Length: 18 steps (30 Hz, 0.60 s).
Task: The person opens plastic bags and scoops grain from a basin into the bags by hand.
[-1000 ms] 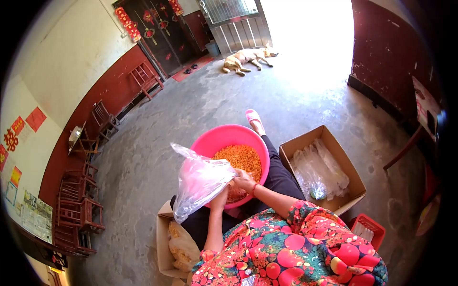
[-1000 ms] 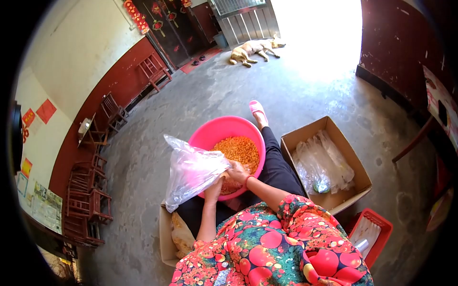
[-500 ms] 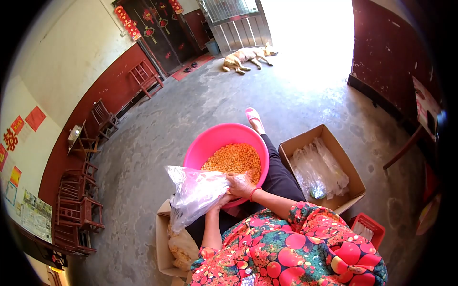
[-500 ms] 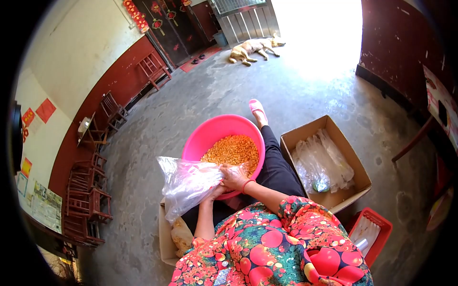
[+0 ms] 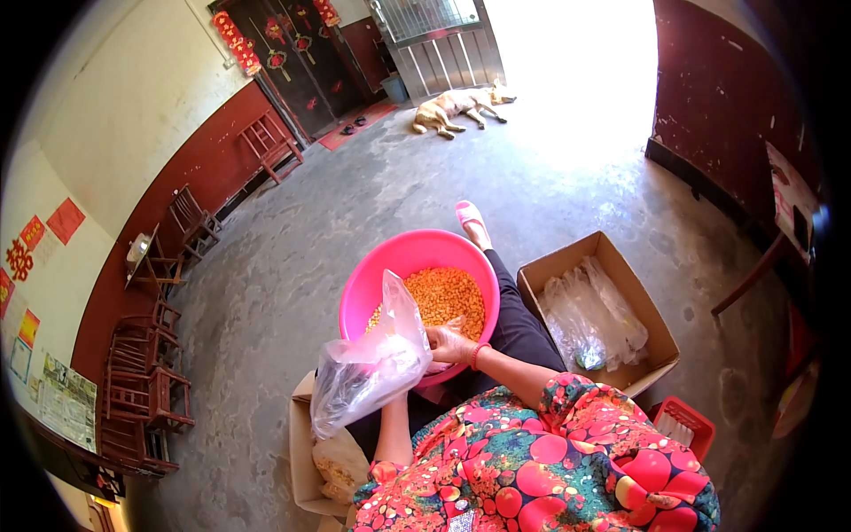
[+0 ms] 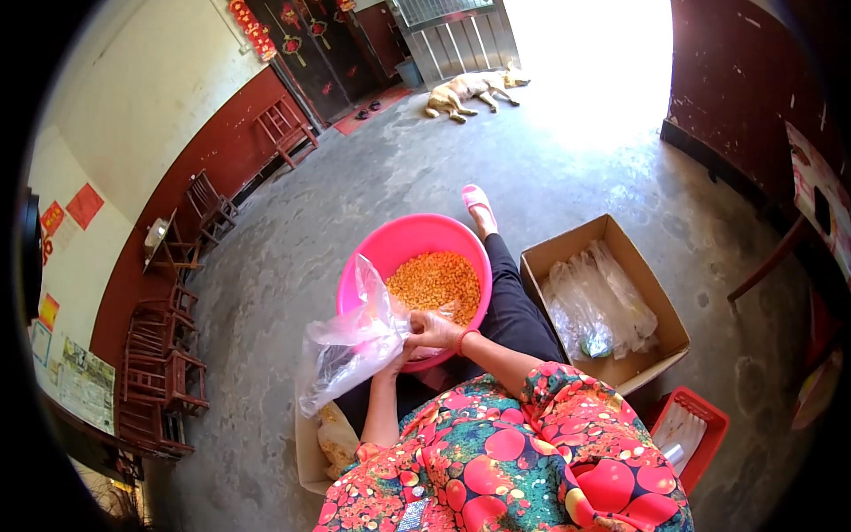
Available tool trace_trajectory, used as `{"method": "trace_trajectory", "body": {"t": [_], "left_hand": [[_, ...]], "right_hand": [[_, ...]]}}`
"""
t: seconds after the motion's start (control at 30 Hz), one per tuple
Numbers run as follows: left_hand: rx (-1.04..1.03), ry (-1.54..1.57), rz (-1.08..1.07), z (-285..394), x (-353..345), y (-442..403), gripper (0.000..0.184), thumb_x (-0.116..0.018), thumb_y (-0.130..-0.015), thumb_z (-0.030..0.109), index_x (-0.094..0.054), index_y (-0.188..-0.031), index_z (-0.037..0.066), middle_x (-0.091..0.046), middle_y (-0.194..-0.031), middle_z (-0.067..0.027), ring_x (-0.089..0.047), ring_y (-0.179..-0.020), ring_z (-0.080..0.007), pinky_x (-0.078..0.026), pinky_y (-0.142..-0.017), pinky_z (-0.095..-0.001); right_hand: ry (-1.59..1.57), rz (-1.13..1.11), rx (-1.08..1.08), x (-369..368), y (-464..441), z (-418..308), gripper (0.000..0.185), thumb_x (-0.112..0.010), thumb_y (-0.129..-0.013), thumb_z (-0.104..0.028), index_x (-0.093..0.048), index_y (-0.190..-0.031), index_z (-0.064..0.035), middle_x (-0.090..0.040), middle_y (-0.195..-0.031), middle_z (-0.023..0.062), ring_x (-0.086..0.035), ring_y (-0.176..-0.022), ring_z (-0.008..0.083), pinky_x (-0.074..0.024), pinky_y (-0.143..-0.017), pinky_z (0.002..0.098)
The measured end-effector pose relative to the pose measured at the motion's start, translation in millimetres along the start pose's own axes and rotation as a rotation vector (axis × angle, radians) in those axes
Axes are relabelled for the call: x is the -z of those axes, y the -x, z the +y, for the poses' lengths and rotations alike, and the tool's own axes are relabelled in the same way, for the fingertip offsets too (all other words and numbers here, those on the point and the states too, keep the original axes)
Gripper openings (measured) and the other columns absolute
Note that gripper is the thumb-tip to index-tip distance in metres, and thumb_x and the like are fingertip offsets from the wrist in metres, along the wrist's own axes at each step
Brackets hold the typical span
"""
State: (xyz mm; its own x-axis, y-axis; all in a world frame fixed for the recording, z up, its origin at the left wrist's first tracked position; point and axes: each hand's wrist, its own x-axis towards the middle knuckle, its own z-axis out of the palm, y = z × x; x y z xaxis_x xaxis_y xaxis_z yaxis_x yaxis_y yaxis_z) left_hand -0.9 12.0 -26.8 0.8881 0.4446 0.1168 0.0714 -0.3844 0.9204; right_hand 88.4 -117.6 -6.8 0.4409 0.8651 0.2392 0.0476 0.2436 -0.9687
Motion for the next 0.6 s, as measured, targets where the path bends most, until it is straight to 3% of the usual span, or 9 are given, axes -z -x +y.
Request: {"method": "trace_trajectory", "body": {"t": [0.1,0.17,0.27,0.33,0.43,0.53,0.6], "left_hand": [[0.035,0.102,0.061,-2,2,3,0.04,-0.066,-0.063,0.022,-0.053,-0.098,0.007,-0.053,-0.098,-0.0084,-0.049,-0.089,-0.0204,-0.039,-0.079,-0.0327],[0.054,0.153,0.097,-3,1,7,0.041,-0.066,-0.063,0.023,-0.053,-0.098,0.007,-0.053,-0.098,-0.0084,-0.049,-0.089,-0.0204,-0.039,-0.078,-0.0327],[0.069,0.202,0.125,-2,1,11,0.041,-0.066,-0.063,0.023,-0.053,-0.098,0.007,-0.053,-0.098,-0.0085,-0.049,-0.089,-0.0205,-0.039,-0.078,-0.0328],[0.074,0.204,0.121,-2,1,11,0.041,-0.067,-0.063,0.024,-0.053,-0.098,0.007,-0.053,-0.098,-0.0085,-0.049,-0.09,-0.0205,-0.039,-0.078,-0.0328],[0.085,0.195,0.084,0,0,9,0.042,-0.067,-0.063,0.024,-0.053,-0.098,0.006,-0.053,-0.098,-0.0086,-0.049,-0.09,-0.0206,-0.039,-0.078,-0.0329],[0.086,0.139,-0.015,3,0,6,0.042,-0.067,-0.062,0.025,-0.053,-0.098,0.006,-0.053,-0.098,-0.0086,-0.049,-0.09,-0.0206,-0.039,-0.078,-0.0329],[0.089,0.084,-0.124,11,-1,4,0.043,-0.067,-0.062,0.025,-0.053,-0.098,0.006,-0.053,-0.098,-0.0086,-0.049,-0.09,-0.0207,-0.039,-0.078,-0.033]], "right_hand": [[-0.045,-0.058,0.058,-5,7,-18,0.046,-0.063,-0.065,-0.019,-0.045,-0.103,0.0007,-0.055,-0.088,0.0114,-0.053,-0.081,0.0163,-0.0416,-0.072,0.0284],[0.605,0.198,0.18,-6,12,-30,0.047,-0.063,-0.065,-0.023,-0.047,-0.103,-0.0014,-0.053,-0.088,0.0125,-0.052,-0.084,0.0236,-0.0407,-0.075,0.0319],[0.632,0.34,0.215,0,7,-22,0.05,-0.063,-0.064,-0.028,-0.046,-0.104,-0.0028,-0.051,-0.092,0.0135,-0.049,-0.09,0.0285,-0.0379,-0.08,0.0344],[0.626,0.374,0.227,3,5,-11,0.049,-0.062,-0.065,-0.03,-0.047,-0.103,-0.0029,-0.05,-0.095,0.0122,-0.046,-0.095,0.0265,-0.0365,-0.082,0.0341],[0.503,0.283,0.163,0,7,-18,0.049,-0.061,-0.066,-0.035,-0.049,-0.1,-0.0011,-0.049,-0.098,0.0132,-0.045,-0.097,0.0257,-0.0352,-0.084,0.034],[0.456,-0.079,-0.192,4,7,-25,0.06,-0.06,-0.064,-0.046,-0.051,-0.097,0.0026,-0.053,-0.094,0.0187,-0.051,-0.09,0.0275,-0.0399,-0.075,0.0352],[0.557,-0.05,-0.171,2,7,-26,0.056,-0.06,-0.064,-0.046,-0.053,-0.092,0.0028,-0.055,-0.089,0.0185,-0.053,-0.084,0.0267,-0.0411,-0.07,0.0355]]}}
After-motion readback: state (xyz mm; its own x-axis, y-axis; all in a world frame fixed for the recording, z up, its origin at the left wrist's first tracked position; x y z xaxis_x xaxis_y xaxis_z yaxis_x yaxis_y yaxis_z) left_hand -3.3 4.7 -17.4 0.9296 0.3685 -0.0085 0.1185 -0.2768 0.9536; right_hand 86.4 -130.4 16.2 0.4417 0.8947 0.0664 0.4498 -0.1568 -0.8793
